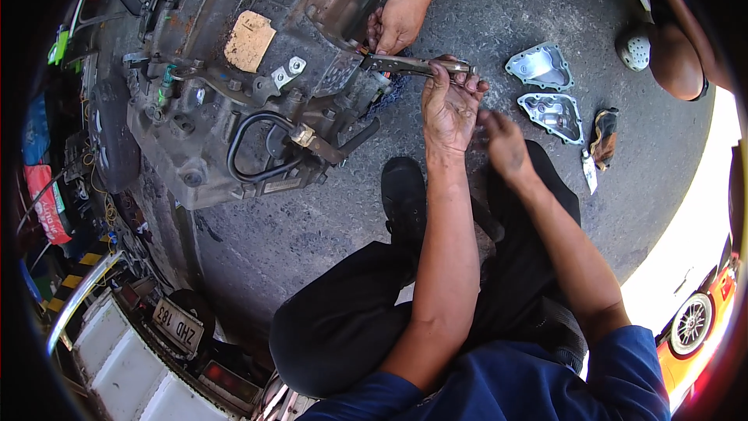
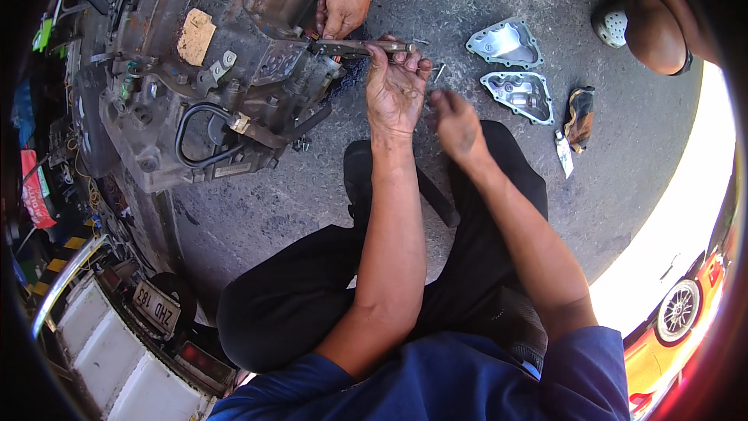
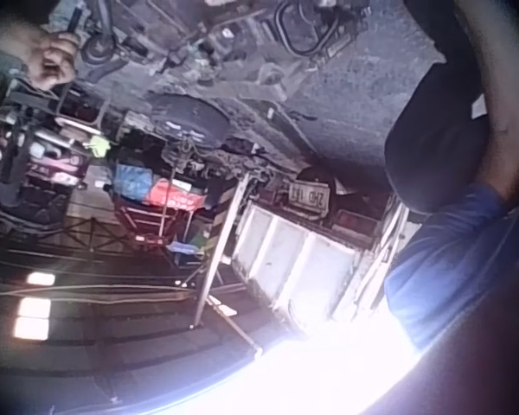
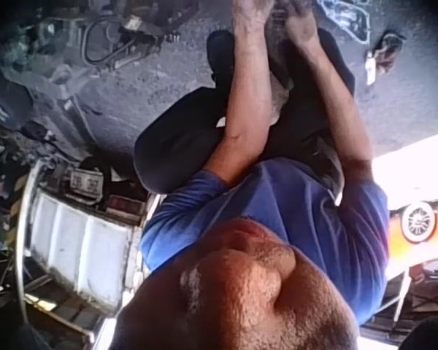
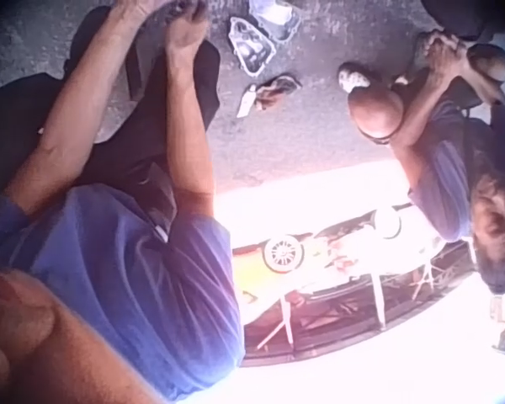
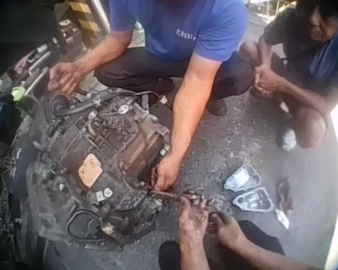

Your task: Disassembling or repairing components on an engine block using a hammer, pliers, and other tools.

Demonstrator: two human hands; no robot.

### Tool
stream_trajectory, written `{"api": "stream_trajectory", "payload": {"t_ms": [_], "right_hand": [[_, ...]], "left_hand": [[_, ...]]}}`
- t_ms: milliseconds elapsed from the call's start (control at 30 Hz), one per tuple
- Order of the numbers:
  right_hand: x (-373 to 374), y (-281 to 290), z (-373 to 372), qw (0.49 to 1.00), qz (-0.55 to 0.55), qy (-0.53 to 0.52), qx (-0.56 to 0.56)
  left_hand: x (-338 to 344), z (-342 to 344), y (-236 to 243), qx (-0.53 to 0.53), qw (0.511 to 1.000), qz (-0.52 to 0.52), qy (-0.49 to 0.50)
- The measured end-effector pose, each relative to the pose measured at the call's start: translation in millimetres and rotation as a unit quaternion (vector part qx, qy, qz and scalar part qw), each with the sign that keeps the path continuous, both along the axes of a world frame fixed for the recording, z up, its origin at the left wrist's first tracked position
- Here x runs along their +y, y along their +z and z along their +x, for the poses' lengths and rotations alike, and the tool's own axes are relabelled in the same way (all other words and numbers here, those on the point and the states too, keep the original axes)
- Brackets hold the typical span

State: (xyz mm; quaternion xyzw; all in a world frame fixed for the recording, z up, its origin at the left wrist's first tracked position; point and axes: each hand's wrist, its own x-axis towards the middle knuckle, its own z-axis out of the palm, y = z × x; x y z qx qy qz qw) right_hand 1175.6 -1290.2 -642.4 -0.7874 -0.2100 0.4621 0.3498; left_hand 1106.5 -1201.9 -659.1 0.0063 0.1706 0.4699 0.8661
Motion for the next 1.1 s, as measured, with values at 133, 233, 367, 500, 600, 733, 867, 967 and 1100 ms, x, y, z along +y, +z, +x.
{"api": "stream_trajectory", "payload": {"t_ms": [133, 233, 367, 500, 600, 733, 867, 967, 1100], "right_hand": [[70, 28, 35, 0.977, 0.193, 0.040, 0.084], [96, 44, 27, 0.964, 0.122, 0.235, -0.004], [113, 55, 24, 0.964, 0.070, 0.256, 0.004], [122, 54, 29, 0.957, 0.003, 0.283, 0.061], [130, 52, 29, 0.885, 0.129, 0.440, -0.076], [132, 53, 35, 0.873, 0.127, 0.462, -0.091], [128, 55, 44, 0.904, 0.093, 0.418, 0.010], [128, 53, 43, 0.904, 0.102, 0.414, -0.009], [129, 46, 42, 0.893, 0.140, 0.427, -0.033]], "left_hand": [[1, -3, 0, 0.039, 0.999, 0.029, -0.005], [0, 0, 1, 0.074, 0.997, 0.002, 0.007], [-4, 7, -4, 0.123, 0.987, -0.103, 0.032], [-7, 5, -15, 0.082, 0.996, -0.029, 0.016], [-8, 1, -20, 0.155, 0.988, -0.011, 0.002], [-10, -7, -16, 0.112, 0.993, -0.001, -0.021], [-7, -10, -5, 0.093, 0.994, 0.002, -0.054], [-3, -1, 3, 0.122, 0.992, -0.028, -0.024], [-1, 12, 11, 0.157, 0.985, -0.066, 0.022]]}}
